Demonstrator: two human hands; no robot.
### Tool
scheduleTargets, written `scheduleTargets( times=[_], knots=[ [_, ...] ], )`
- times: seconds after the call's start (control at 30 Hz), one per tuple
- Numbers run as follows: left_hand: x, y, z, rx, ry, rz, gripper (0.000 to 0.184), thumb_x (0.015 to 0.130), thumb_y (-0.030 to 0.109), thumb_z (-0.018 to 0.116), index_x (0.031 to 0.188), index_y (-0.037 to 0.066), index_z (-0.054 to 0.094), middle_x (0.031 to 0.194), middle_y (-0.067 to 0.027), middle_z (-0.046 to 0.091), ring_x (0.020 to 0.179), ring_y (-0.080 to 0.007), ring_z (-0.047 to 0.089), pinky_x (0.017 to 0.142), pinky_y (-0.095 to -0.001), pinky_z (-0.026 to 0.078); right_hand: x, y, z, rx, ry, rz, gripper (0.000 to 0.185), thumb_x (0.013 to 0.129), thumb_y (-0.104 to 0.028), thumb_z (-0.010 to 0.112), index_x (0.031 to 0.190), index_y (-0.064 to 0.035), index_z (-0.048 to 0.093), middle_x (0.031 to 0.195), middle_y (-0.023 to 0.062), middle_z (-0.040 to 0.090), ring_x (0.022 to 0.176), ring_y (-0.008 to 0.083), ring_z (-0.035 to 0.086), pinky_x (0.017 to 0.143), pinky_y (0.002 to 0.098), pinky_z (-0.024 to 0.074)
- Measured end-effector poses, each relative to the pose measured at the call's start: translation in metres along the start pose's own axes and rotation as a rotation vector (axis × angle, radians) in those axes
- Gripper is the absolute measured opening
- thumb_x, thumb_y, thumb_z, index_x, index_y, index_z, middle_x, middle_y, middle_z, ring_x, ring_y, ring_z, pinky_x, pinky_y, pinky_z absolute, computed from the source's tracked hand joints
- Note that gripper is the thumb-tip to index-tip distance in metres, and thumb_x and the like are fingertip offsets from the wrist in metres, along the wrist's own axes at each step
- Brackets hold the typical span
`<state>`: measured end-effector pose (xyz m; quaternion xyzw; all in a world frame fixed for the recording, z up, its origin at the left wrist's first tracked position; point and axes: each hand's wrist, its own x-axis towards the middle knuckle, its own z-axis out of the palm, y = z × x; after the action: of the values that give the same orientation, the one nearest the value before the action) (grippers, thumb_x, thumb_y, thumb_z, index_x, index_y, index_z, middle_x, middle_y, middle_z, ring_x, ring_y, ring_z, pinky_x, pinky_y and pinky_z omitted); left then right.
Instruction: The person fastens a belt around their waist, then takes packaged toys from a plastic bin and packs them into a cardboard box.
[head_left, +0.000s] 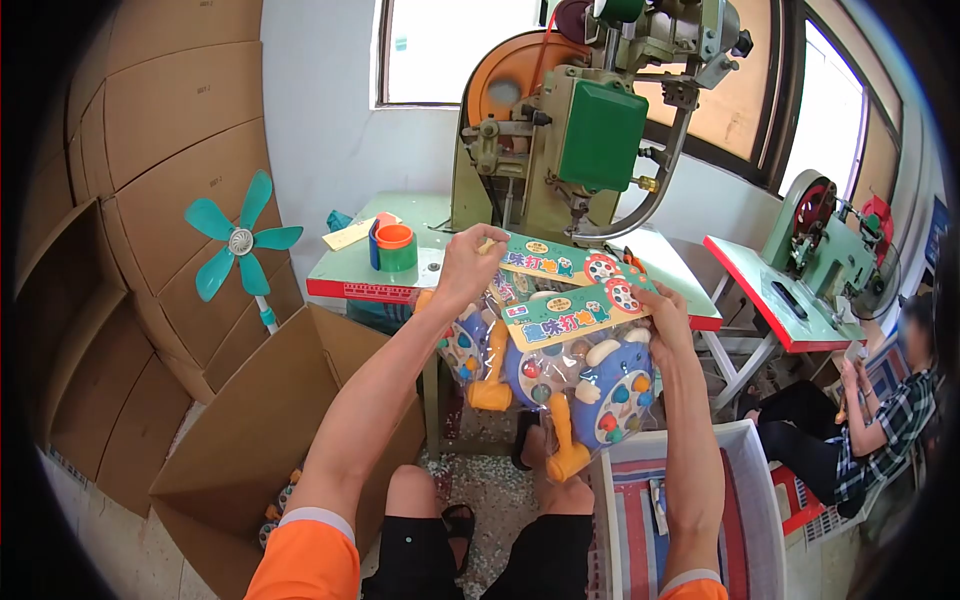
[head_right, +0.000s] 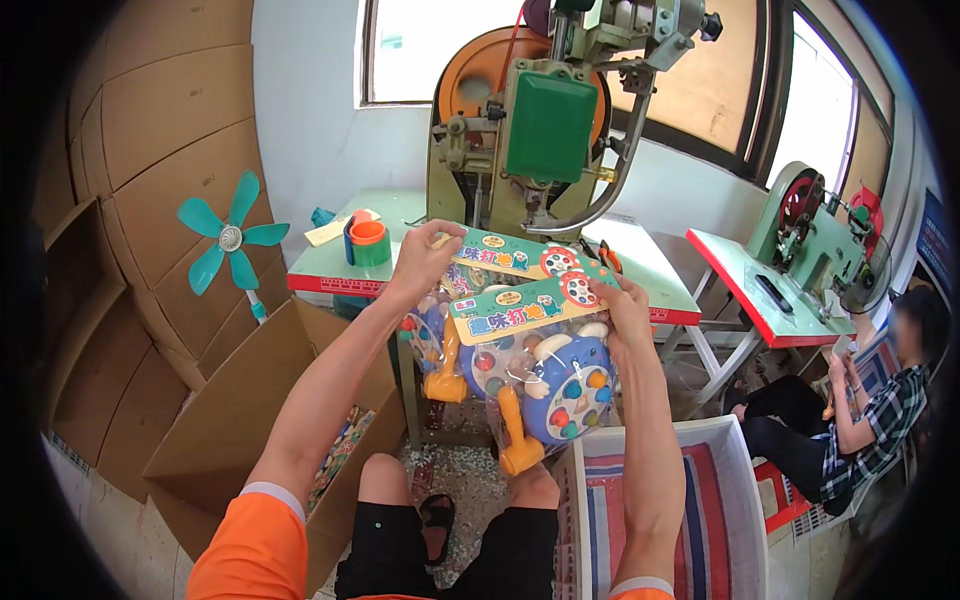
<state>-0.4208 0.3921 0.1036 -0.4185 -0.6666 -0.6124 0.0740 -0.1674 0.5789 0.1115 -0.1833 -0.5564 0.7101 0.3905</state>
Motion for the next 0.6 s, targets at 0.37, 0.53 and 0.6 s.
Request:
scheduleTargets(
  times=[0.37,0.53,0.6],
  knots=[
    [0.006,-0.006,0.002,-0.078,-0.011,-0.083,0.023,0.086,0.015,0.068,0.102,0.000,0.075,0.091,-0.0174,0.074,0.085,-0.0233,0.071,0.080,-0.0349,0.054,0.011,0.002,-0.008,-0.021,-0.057,0.037,0.080,0.089,-0.003,0.070,0.148,0.0203,0.021,0.105,0.0221,0.068,0.081,0.0196,0.072,0.067,0.0290,0.0590],
    [0.006,-0.005,0.001,-0.112,-0.041,-0.136,0.023,0.086,0.015,0.068,0.102,0.000,0.074,0.088,-0.0151,0.074,0.081,-0.0195,0.069,0.078,-0.0336,0.053,0.000,-0.005,0.003,-0.021,-0.005,0.030,0.067,0.090,-0.004,0.069,0.143,0.0194,0.033,0.102,0.0204,0.069,0.081,0.0184,0.072,0.067,0.0294,0.0590],
    [0.005,-0.006,0.001,-0.158,-0.048,-0.122,0.023,0.087,0.015,0.068,0.104,0.000,0.073,0.086,-0.0133,0.073,0.079,-0.0174,0.067,0.077,-0.0328,0.053,0.004,0.004,-0.006,-0.054,-0.033,0.018,0.062,0.091,-0.004,0.069,0.140,0.0180,0.037,0.103,0.0195,0.070,0.082,0.0180,0.072,0.068,0.0295,0.0591]
  ],
)
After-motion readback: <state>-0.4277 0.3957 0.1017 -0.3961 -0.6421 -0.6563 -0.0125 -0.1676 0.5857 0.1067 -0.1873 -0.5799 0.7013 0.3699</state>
